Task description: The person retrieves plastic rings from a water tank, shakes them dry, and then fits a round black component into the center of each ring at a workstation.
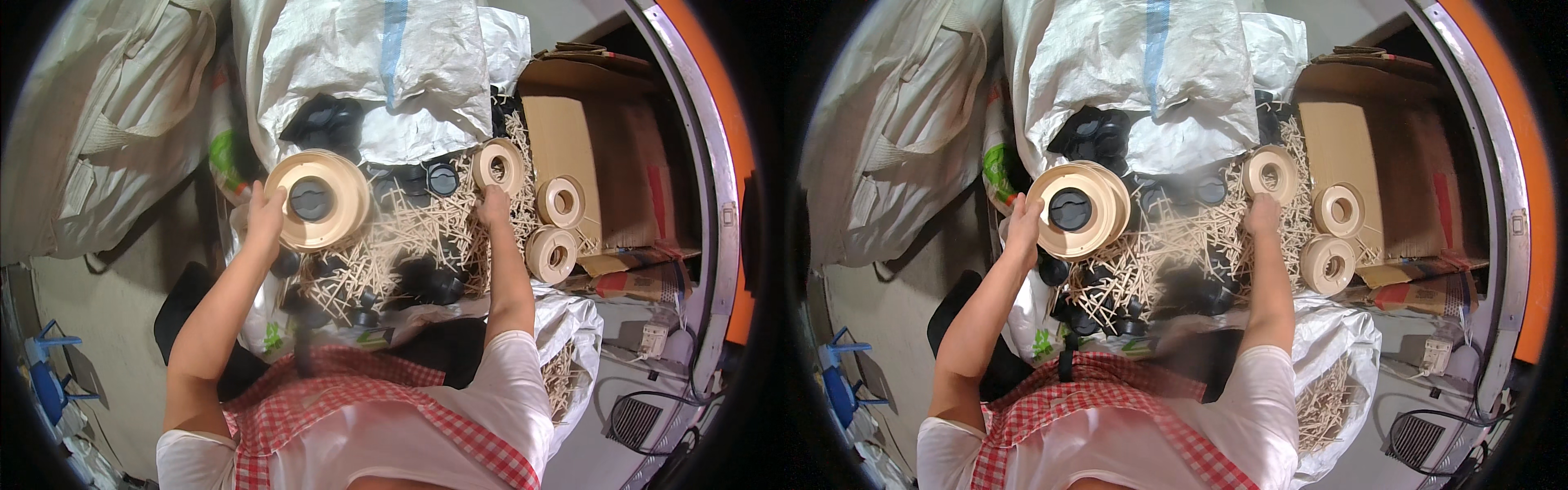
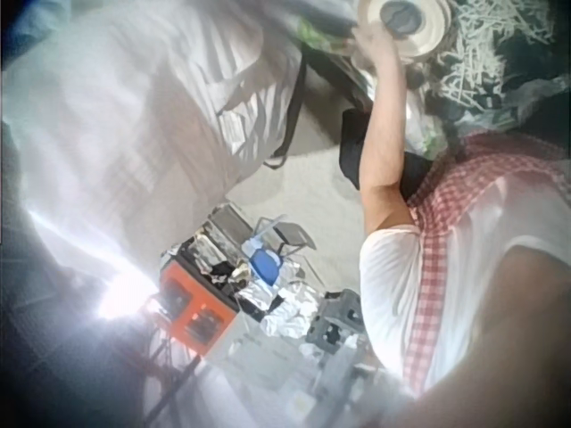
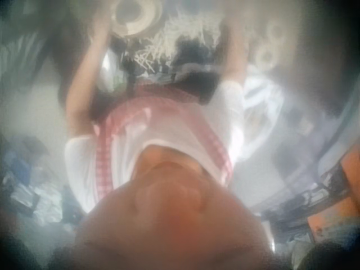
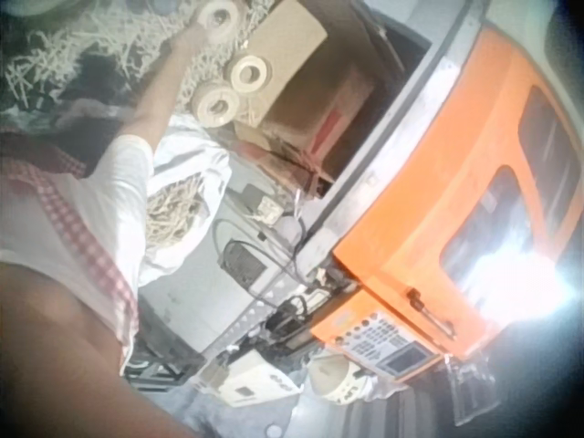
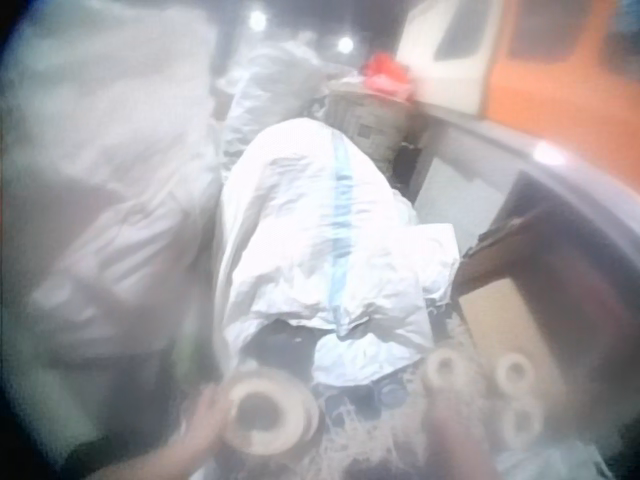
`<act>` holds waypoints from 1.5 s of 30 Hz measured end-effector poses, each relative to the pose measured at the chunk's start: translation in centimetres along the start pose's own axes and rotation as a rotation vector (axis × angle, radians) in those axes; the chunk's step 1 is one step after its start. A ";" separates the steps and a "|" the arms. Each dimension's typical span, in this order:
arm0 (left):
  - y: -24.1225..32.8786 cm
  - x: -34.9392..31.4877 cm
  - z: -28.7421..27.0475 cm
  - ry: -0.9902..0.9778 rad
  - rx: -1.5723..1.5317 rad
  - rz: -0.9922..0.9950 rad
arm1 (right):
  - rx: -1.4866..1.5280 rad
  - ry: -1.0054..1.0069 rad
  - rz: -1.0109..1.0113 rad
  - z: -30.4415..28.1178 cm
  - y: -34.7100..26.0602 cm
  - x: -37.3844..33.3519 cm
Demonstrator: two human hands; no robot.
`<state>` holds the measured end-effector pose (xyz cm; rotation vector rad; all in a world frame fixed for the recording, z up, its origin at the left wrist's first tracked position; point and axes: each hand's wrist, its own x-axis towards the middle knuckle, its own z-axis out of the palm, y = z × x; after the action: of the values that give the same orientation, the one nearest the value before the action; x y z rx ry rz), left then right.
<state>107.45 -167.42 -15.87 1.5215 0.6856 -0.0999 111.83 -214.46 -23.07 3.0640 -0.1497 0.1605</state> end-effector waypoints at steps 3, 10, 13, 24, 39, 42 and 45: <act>-0.1 0.1 0.0 0.190 0.531 0.389 | 0.384 0.216 0.051 -4.0 -4.2 -0.7; 1.5 -7.7 4.3 -0.691 -0.356 -0.002 | 0.530 0.062 -0.526 -15.6 -18.5 -10.1; 2.3 -8.2 4.6 -0.876 -0.421 -0.142 | 0.680 -0.243 -0.677 -19.8 -20.0 -10.4; -0.1 -9.2 4.6 -0.933 0.029 -0.080 | 0.109 -0.304 -0.027 -0.8 -10.8 2.0; 0.5 -11.4 2.9 -1.090 -0.181 -0.105 | 1.132 -0.457 -0.377 -18.2 -19.8 -16.7; 2.2 -11.2 1.4 -1.260 -0.308 -0.472 | 0.830 -0.231 -0.827 -20.2 -20.0 -16.8; 0.2 -11.4 1.0 -1.217 -0.353 -0.105 | 1.358 -0.581 -0.339 -19.9 -20.8 -16.6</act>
<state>98.65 -172.29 -10.42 0.8361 -0.2041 -0.8554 95.47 -190.75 -6.50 4.2032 0.7707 -1.0977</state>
